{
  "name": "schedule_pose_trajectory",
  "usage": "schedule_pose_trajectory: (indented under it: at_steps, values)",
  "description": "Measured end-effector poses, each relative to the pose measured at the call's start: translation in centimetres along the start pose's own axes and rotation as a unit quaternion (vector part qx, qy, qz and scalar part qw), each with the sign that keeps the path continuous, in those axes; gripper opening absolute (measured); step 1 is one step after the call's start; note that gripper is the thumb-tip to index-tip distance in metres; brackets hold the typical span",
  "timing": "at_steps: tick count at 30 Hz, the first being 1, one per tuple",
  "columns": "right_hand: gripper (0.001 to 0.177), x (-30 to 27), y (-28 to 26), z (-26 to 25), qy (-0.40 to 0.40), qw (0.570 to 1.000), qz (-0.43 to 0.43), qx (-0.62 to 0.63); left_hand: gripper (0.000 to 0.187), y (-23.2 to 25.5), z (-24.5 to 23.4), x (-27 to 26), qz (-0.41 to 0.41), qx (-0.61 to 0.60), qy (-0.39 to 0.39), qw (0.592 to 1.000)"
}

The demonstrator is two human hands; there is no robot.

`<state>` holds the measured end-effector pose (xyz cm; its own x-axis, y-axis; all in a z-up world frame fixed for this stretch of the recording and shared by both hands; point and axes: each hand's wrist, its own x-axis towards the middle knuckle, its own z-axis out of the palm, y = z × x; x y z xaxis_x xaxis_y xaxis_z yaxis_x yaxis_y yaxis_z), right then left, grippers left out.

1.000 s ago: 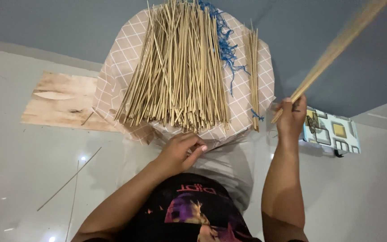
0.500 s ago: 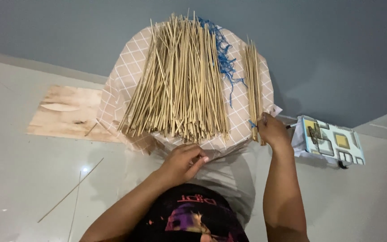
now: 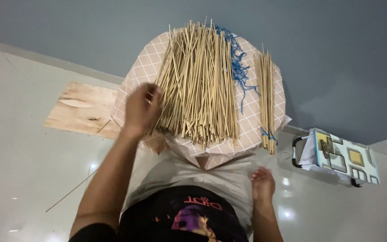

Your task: Gathering thin bamboo sticks from a large pile and tying them into small bundles using blue plastic string.

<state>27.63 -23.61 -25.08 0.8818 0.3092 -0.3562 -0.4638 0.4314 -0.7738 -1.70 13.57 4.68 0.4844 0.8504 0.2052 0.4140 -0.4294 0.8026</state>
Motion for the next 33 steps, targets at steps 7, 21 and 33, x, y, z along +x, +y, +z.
schedule_pose_trajectory:
  at_steps: [7, 21, 33]
  values:
    - [0.024, 1.0, 0.4, 1.0, -0.087, 0.995, -0.018, -0.039, 0.047, -5.4, 2.2, 9.6, -0.074, 0.263, -0.082, 0.958]
    - [0.026, 0.6, 0.6, 0.4, -0.067, 0.996, -0.027, -0.053, 0.051, -6.4, 4.1, 12.5, -0.123, 0.196, -0.227, 0.946]
    - [0.028, 0.2, 0.3, 1.0, -0.042, 0.997, -0.011, -0.063, 0.040, -6.6, 2.8, 11.6, -0.213, 0.011, -0.203, 0.956]
